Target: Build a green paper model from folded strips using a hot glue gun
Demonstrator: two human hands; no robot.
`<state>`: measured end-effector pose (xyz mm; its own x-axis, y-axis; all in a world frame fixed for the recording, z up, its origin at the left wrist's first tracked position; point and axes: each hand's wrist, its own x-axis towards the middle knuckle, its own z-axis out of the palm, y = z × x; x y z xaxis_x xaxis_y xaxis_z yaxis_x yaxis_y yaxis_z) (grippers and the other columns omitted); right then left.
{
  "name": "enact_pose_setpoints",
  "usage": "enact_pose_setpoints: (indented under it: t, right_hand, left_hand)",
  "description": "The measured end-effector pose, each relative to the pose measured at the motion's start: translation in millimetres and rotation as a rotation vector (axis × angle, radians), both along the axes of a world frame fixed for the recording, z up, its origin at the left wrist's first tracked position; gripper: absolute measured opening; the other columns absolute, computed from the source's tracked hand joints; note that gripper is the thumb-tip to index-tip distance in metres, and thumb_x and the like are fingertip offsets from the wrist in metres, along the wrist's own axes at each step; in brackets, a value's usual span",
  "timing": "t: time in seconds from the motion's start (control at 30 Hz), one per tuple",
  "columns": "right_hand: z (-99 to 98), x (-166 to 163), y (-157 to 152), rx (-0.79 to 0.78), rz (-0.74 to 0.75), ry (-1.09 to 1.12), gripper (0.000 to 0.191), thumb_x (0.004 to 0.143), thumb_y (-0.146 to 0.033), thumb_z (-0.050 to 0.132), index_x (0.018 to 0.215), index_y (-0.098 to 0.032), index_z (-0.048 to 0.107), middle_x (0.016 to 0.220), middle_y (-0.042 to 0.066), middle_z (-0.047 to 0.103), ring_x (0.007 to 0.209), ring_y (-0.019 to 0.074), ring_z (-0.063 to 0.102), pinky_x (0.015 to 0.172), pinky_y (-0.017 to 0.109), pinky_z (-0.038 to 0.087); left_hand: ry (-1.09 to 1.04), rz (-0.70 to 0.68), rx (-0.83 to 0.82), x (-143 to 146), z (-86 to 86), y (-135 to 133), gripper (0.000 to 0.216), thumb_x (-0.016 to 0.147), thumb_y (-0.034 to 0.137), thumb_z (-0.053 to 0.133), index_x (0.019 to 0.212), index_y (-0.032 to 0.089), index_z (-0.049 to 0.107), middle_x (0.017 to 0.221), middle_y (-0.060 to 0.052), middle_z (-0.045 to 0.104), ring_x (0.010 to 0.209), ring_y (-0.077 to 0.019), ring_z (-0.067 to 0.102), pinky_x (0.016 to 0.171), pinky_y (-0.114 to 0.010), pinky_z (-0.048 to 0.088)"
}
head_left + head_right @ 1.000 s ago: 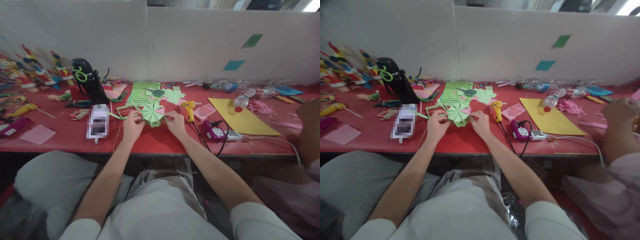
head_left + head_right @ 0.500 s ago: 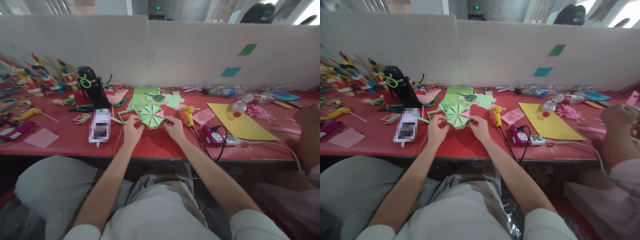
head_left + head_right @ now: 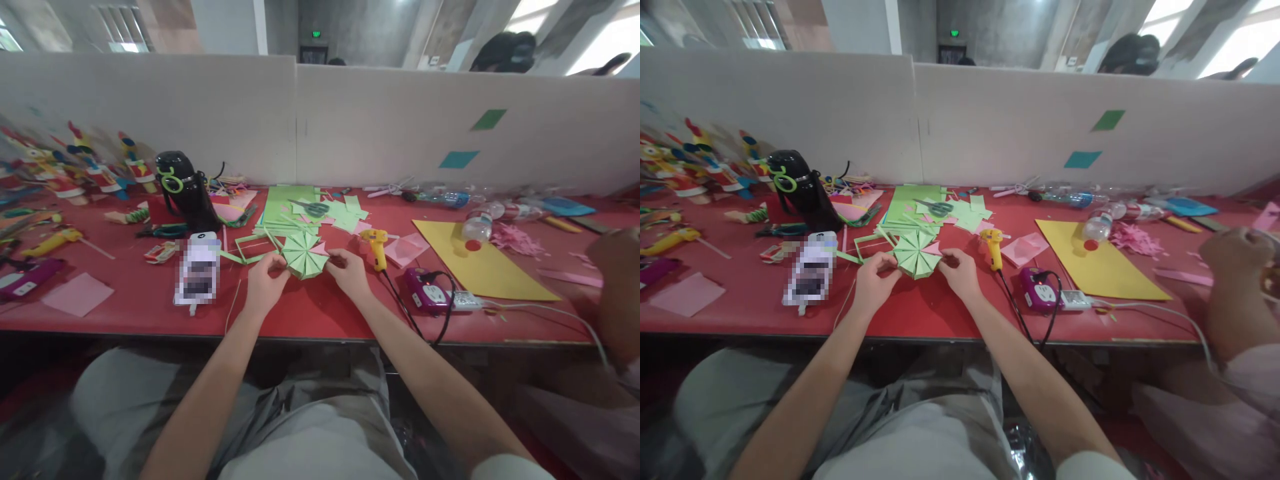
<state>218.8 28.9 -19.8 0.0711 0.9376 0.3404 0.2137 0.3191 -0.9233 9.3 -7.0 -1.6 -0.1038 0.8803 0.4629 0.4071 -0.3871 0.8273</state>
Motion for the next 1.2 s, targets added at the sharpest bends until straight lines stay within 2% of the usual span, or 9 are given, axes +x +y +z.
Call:
enact_pose_setpoints:
  t: [0.17,0.4,0.67,0.87,1.2]
  right_hand:
    - [1.6,1.6,0.5,-0.03,0.018,-0.02,0.019,0.067,-0.03,0.063,0.079,-0.018,0.071,0.082,0.007,0.075,0.078,0.0225,0.069,0.079,0.037,0.056]
    - [-1.6,4.0,3.8,-0.026,0.033,0.002,0.017,0.069,-0.029,0.064,0.081,-0.019,0.07,0.084,0.006,0.074,0.079,0.0214,0.069,0.079,0.035,0.056]
    - [-6.0,9.6,7.0,0.003,0.019,-0.035,0.02,0.071,-0.027,0.062,0.088,-0.019,0.07,0.091,0.007,0.075,0.085,0.0221,0.07,0.084,0.037,0.056]
    - [-12.2,9.7,9.7,-0.009,-0.008,-0.029,0.022,0.071,-0.029,0.062,0.09,-0.018,0.069,0.093,0.009,0.074,0.087,0.0231,0.071,0.084,0.038,0.057]
    - [-12.7,8.6,11.2,0.019,0.008,-0.098,0.02,0.072,-0.031,0.062,0.088,-0.019,0.066,0.094,0.01,0.073,0.087,0.0237,0.07,0.083,0.039,0.057]
  left_hand:
    - [0.0,-0.048,-0.045,-0.3,-2.9,-0.5,0.011,0.075,0.022,0.067,0.079,0.02,0.058,0.083,-0.001,0.068,0.085,-0.0181,0.069,0.084,-0.031,0.055]
    - [-0.002,-0.058,-0.076,-0.1,-2.9,-2.6,0.011,0.08,0.027,0.066,0.088,0.02,0.063,0.091,-0.004,0.071,0.092,-0.0204,0.069,0.089,-0.035,0.055]
    - [0.075,-0.069,-0.082,6.6,-3.7,0.3,0.008,0.081,0.026,0.065,0.086,0.021,0.062,0.091,-0.003,0.071,0.093,-0.0204,0.068,0.089,-0.034,0.053]
    - [0.175,-0.04,-0.036,7.6,-1.5,-2.3,0.005,0.081,0.024,0.065,0.085,0.022,0.064,0.09,-0.002,0.072,0.091,-0.0202,0.068,0.087,-0.033,0.053]
    - [0.211,-0.009,0.008,4.9,-3.5,-1.4,0.004,0.081,0.024,0.068,0.08,0.021,0.065,0.085,-0.002,0.072,0.085,-0.0199,0.068,0.081,-0.032,0.052]
